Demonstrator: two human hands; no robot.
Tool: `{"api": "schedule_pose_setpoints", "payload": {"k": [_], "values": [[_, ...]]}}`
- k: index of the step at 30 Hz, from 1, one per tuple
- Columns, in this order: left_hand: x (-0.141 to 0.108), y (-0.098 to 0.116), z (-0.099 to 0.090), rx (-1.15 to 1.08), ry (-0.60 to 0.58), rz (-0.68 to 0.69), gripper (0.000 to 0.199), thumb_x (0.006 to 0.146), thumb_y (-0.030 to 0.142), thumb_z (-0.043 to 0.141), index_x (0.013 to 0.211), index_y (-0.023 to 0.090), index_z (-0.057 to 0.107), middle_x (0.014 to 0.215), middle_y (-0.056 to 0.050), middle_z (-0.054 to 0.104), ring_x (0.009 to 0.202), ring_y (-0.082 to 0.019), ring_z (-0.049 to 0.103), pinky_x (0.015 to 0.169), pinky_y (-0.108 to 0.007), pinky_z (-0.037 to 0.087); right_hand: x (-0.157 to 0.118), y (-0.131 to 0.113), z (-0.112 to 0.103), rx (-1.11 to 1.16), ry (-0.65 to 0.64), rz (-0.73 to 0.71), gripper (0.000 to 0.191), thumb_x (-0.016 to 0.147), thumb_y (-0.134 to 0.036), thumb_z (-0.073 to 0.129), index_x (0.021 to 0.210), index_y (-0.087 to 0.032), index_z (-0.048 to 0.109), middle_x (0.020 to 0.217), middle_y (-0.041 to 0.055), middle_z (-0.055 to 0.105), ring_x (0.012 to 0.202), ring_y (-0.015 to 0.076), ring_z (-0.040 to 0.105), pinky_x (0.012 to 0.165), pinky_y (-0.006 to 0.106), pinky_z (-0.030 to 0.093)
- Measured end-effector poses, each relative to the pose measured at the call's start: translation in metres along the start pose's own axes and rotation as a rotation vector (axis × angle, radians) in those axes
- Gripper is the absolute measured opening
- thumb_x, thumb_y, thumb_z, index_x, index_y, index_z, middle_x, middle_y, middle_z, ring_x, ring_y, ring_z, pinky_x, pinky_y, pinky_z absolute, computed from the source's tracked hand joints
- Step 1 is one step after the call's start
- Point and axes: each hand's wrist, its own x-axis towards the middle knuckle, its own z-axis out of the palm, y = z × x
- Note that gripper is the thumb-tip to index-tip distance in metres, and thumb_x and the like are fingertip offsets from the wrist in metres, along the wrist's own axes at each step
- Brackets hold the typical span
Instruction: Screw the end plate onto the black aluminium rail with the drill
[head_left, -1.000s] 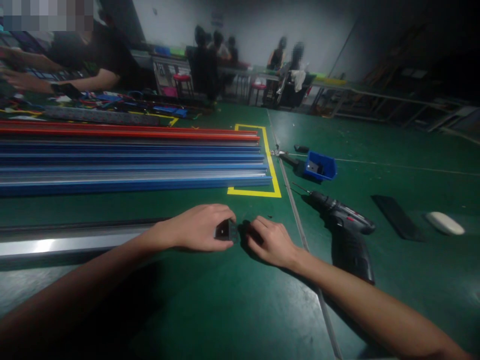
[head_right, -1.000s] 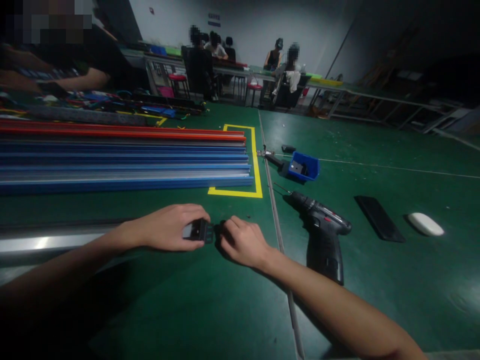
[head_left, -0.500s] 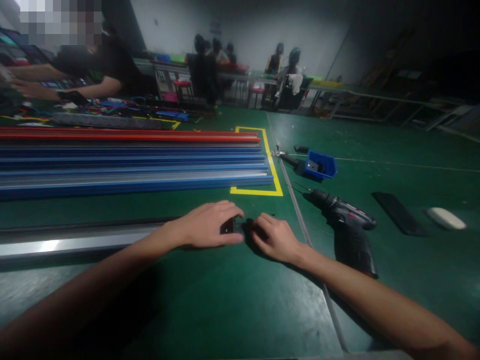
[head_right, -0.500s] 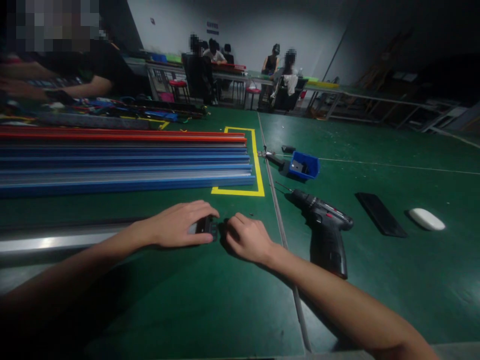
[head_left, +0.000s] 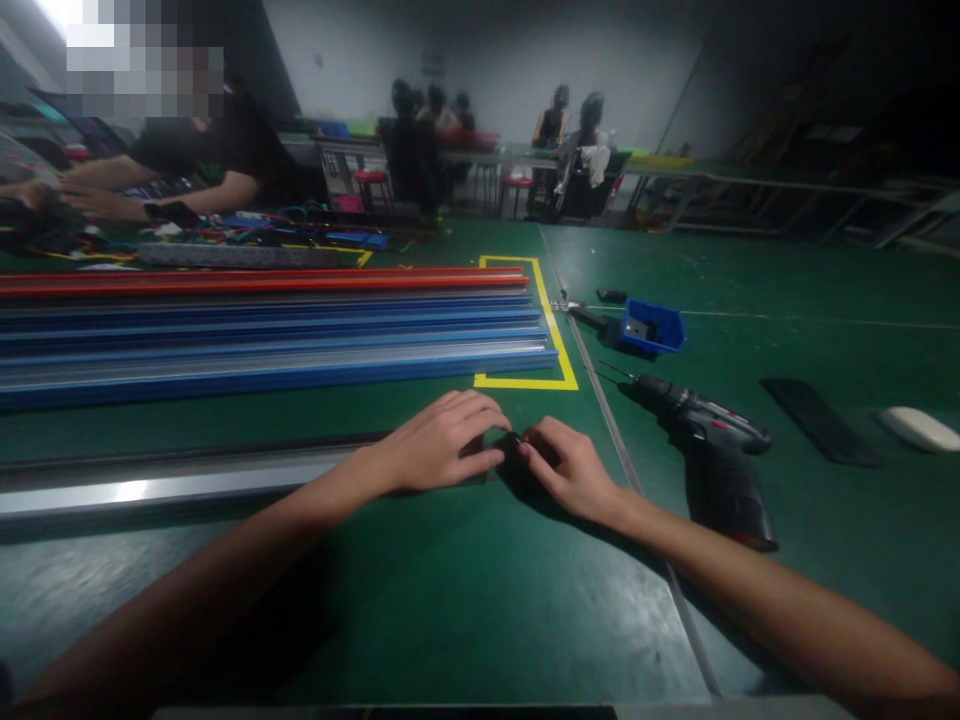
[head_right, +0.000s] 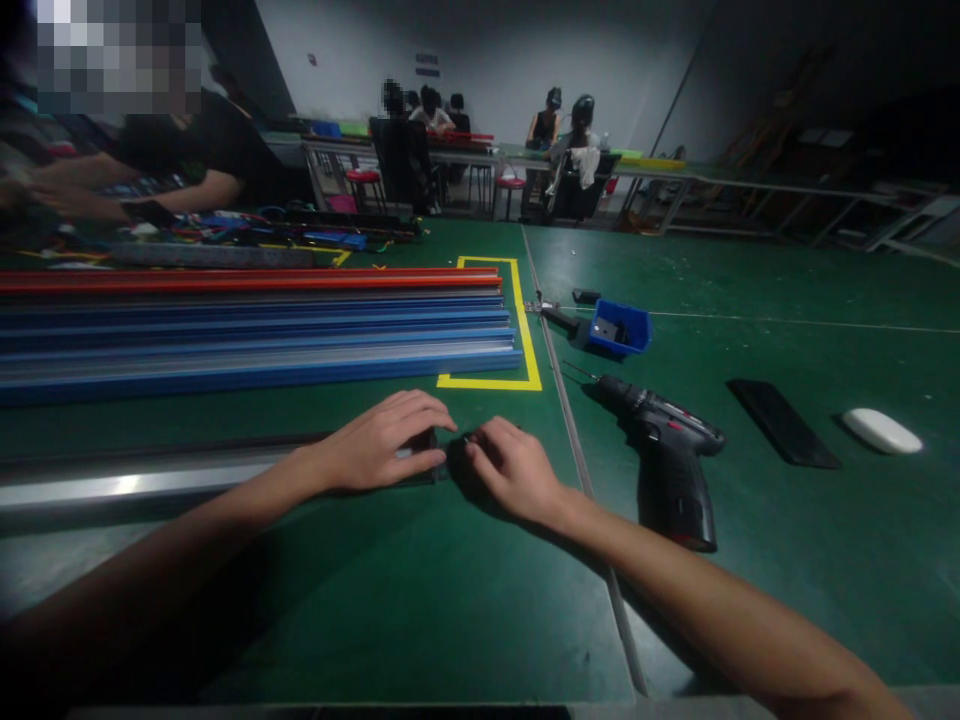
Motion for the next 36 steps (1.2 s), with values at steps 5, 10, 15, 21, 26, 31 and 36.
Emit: {"api": "schedule_pose_setpoints", "payload": {"k": [5, 10, 15, 21, 26, 31, 36], "values": [[0.000, 0.000, 0.002, 0.064, 0.097, 0.141, 0.022, 0.104, 0.033, 0.059, 0.113, 0.015, 0.068, 0.108, -0.011, 0.071, 0.106, -0.022, 0.065, 0.094, -0.037, 0.051, 0.000, -0.019, 0.014, 0.348, 0.016, 0.046, 0.024, 0.106, -0.037, 0.060, 0.093, -0.018, 0.065, 0.087, 0.0029, 0.066, 0.079, 0.0165, 0.060, 0.074, 0.029, 0.046], [-0.001, -0.002, 0.004, 0.079, 0.107, 0.234, 0.017, 0.105, 0.027, 0.057, 0.106, 0.015, 0.070, 0.099, -0.010, 0.073, 0.098, -0.021, 0.065, 0.090, -0.036, 0.051, -0.003, -0.025, 0.026, 0.579, -0.023, 0.143, 0.029, 0.105, -0.045, 0.061, 0.092, -0.019, 0.062, 0.080, 0.0005, 0.063, 0.072, 0.0147, 0.057, 0.067, 0.027, 0.045], [-0.001, -0.001, 0.002, 0.026, 0.061, 0.201, 0.015, 0.104, 0.026, 0.054, 0.105, 0.017, 0.066, 0.101, -0.009, 0.070, 0.098, -0.021, 0.063, 0.091, -0.037, 0.050, -0.005, -0.020, 0.021, 0.351, 0.002, 0.100, 0.028, 0.105, -0.044, 0.056, 0.097, -0.019, 0.065, 0.086, 0.0033, 0.068, 0.076, 0.0168, 0.062, 0.071, 0.028, 0.048], [-0.001, -0.004, 0.001, -0.036, 0.093, -0.047, 0.012, 0.104, 0.027, 0.047, 0.100, 0.019, 0.055, 0.103, -0.008, 0.066, 0.099, -0.022, 0.060, 0.094, -0.039, 0.050, -0.001, 0.001, -0.008, -0.538, 0.105, 0.268, 0.036, 0.101, -0.040, 0.056, 0.127, -0.017, 0.065, 0.120, 0.0132, 0.070, 0.088, 0.0243, 0.070, 0.071, 0.031, 0.047], [-0.003, -0.005, 0.000, 0.001, 0.117, -0.131, 0.018, 0.107, 0.031, 0.042, 0.101, 0.019, 0.053, 0.106, -0.009, 0.066, 0.103, -0.023, 0.059, 0.095, -0.042, 0.048, 0.003, 0.012, -0.018, -0.694, -0.016, 0.372, 0.028, 0.102, -0.041, 0.056, 0.115, -0.019, 0.067, 0.110, 0.0101, 0.070, 0.083, 0.0227, 0.070, 0.064, 0.029, 0.041], [-0.003, -0.002, -0.001, -0.003, 0.089, -0.195, 0.020, 0.107, 0.031, 0.039, 0.104, 0.019, 0.055, 0.109, -0.011, 0.068, 0.106, -0.024, 0.062, 0.095, -0.043, 0.049, 0.004, 0.012, -0.014, -0.629, -0.122, 0.402, 0.017, 0.101, -0.022, 0.053, 0.104, -0.021, 0.069, 0.108, 0.0065, 0.070, 0.082, 0.0190, 0.068, 0.059, 0.028, 0.034], [-0.001, 0.002, -0.005, -0.113, -0.111, -0.156, 0.027, 0.109, 0.029, 0.037, 0.120, 0.020, 0.060, 0.127, -0.011, 0.070, 0.121, -0.024, 0.063, 0.108, -0.044, 0.048, 0.012, 0.015, -0.013, -0.612, -0.105, 0.437, 0.023, 0.105, -0.022, 0.048, 0.110, -0.020, 0.070, 0.114, 0.0077, 0.069, 0.083, 0.0186, 0.068, 0.061, 0.029, 0.036]]}}
